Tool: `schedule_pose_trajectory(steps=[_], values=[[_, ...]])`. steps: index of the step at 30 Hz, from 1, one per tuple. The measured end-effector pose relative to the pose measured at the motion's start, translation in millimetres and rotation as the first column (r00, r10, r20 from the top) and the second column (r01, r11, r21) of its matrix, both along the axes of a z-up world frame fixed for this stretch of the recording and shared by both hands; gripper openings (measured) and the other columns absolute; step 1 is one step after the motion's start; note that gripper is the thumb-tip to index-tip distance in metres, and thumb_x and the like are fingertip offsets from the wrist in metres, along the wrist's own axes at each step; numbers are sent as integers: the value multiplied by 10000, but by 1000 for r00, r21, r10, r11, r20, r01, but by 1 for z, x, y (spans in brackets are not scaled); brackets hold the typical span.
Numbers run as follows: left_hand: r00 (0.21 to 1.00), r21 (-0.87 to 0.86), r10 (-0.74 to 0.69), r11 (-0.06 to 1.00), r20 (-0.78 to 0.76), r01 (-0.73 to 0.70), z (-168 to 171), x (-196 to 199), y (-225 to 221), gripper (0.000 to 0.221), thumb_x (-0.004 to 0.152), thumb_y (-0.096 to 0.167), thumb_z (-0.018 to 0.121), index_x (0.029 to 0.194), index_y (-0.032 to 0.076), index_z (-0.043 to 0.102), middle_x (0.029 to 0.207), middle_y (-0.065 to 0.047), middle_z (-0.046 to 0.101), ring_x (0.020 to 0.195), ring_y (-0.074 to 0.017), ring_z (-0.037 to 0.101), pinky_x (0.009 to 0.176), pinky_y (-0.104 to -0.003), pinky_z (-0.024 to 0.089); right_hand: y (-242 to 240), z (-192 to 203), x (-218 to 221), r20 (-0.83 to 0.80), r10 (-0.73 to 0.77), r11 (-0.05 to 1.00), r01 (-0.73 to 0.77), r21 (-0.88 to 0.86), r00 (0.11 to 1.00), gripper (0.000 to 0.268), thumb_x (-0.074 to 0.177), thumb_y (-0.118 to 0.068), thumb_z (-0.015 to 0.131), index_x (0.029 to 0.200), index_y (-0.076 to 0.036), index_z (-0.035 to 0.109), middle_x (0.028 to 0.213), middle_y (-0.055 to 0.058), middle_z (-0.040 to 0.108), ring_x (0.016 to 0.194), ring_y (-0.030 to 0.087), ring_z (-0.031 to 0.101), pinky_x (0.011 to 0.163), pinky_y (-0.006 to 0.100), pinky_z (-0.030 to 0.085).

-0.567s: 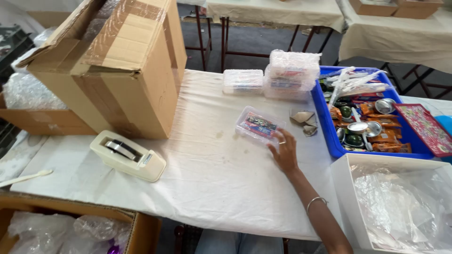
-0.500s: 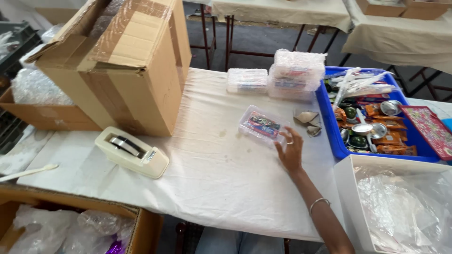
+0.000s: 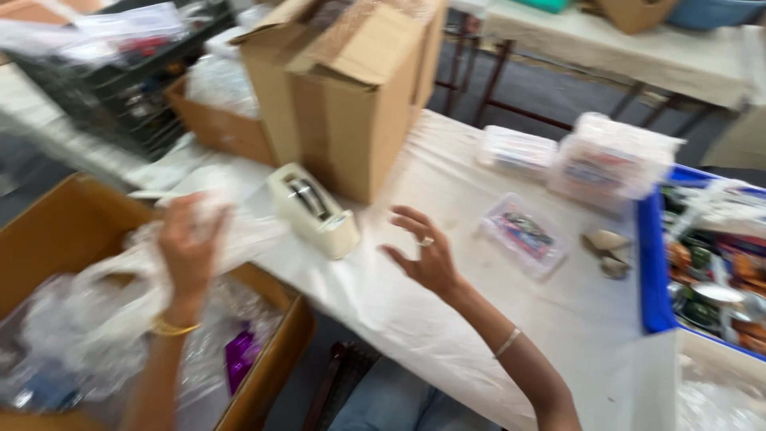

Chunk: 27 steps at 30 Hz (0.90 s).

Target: The person wraps a small plastic container with bubble wrap on a table. They fold the wrap around the item, secure it with tape from a dispenser, and place the wrapped package on a stack of similar items.

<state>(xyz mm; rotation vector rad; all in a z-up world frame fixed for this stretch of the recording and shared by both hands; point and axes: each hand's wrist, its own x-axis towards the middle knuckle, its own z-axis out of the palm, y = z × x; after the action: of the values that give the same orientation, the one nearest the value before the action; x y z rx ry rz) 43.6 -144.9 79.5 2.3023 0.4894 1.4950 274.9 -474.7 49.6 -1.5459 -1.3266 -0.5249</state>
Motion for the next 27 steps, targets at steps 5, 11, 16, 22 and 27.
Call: schedule_pose_trajectory(steps=[5,11,16,22,27], values=[[936,230,-288,915,-201,331,13,29,-77,388,950,329,729,1201,45,646,1215,-147,631,1031,-338,614,882,-424,517,99,55,-81,-149,367,927,-374,-23,918,1048,639,-387,924,1459,-9,392,1510,252,392,1195,344,599,960,451,517],[893,-102,-417,908,-171,405,58,-18,-70,861,849,725,621,1379,47,582,1037,-88,527,917,-224,553,831,-389,487,119,19,-50,-194,157,984,-136,118,968,748,758,-248,947,1354,-79,528,1388,121,601,1180,242,661,966,383,583],[970,-2,-129,991,-205,132,67,-48,-47,720,725,566,804,1238,73,686,892,-76,463,735,-196,474,657,-356,454,76,6,0,-591,292,950,-299,89,752,380,873,-88,842,1198,-37,654,1047,81,747,885,102,717,676,212,588],[971,134,-29,989,-235,62,49,-47,-45,347,845,253,834,1134,72,765,906,-31,515,747,-174,514,615,-328,451,62,38,10,-538,136,856,-372,-360,832,600,709,-257,924,1209,-16,696,1078,97,713,679,151,657,590,319,546],[984,429,178,890,-16,-153,73,-46,-35,235,1024,292,665,1117,84,722,1036,-53,595,882,-220,595,681,-330,512,53,31,11,-334,175,584,-371,-722,926,626,727,-458,921,1036,40,702,1071,99,717,819,180,663,732,370,558]])
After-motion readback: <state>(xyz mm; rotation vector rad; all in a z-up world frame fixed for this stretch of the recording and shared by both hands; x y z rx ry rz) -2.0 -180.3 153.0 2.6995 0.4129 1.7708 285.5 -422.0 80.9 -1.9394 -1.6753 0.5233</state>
